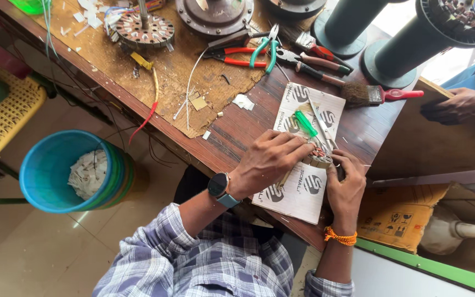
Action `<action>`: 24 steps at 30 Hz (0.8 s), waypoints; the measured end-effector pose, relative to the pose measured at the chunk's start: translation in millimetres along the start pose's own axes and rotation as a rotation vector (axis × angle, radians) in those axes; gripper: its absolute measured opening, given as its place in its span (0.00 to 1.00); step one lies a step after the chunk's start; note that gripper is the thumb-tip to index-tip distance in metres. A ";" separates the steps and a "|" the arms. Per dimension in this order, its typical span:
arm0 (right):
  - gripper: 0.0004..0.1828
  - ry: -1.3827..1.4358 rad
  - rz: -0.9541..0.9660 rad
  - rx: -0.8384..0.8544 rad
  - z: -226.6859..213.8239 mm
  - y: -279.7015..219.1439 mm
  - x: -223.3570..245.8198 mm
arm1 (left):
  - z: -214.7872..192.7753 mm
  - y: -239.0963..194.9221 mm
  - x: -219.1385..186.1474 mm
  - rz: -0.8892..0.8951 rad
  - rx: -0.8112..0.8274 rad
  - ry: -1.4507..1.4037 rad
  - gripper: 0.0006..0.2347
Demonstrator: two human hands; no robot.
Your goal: The person works on a motor stator, using scissors to trim white insulating material and a green screwdriver to adjust copper windings. They repeatedly cut, insert, and press the material into the stator slots while handling the component with both hands.
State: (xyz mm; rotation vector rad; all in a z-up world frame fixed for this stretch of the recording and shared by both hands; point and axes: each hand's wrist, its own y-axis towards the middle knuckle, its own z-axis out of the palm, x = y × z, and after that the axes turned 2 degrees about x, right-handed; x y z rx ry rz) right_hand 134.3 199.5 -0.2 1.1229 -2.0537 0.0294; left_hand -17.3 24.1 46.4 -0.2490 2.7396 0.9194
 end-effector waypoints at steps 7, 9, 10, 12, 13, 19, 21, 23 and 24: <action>0.03 -0.053 -0.110 -0.147 -5.3 -3.8 -6.7 | 13.0 -2.9 25.0 0.076 -0.099 -0.044 0.23; 0.04 0.004 -0.048 -0.110 -4.6 -9.4 -11.5 | 7.0 -14.8 61.3 -0.072 -0.182 -0.016 0.22; 0.05 0.031 -0.020 -0.107 -2.9 -10.9 -12.5 | 1.7 -18.6 83.3 -0.128 -0.230 0.004 0.21; 0.07 0.091 0.078 -0.107 -3.8 -17.0 -14.3 | -5.2 -23.9 124.6 -0.303 -0.149 0.076 0.20; 0.08 0.116 0.117 -0.111 -5.4 -17.3 -15.3 | -6.8 -28.2 141.2 -0.431 -0.016 0.132 0.19; 0.06 0.071 0.022 -0.107 -6.3 -19.4 -15.6 | 11.8 -57.8 161.7 -0.293 0.188 0.321 0.18; 0.06 0.070 0.015 -0.113 -5.2 -21.7 -14.8 | 14.8 -67.8 145.3 -0.343 0.184 0.351 0.17; 0.05 0.070 0.017 -0.119 -6.2 -20.0 -14.5 | 16.3 -75.3 126.4 -0.351 0.197 0.373 0.18; 0.05 0.071 0.023 -0.121 -7.0 -17.4 -14.6 | 16.3 -78.5 117.8 -0.336 0.212 0.380 0.20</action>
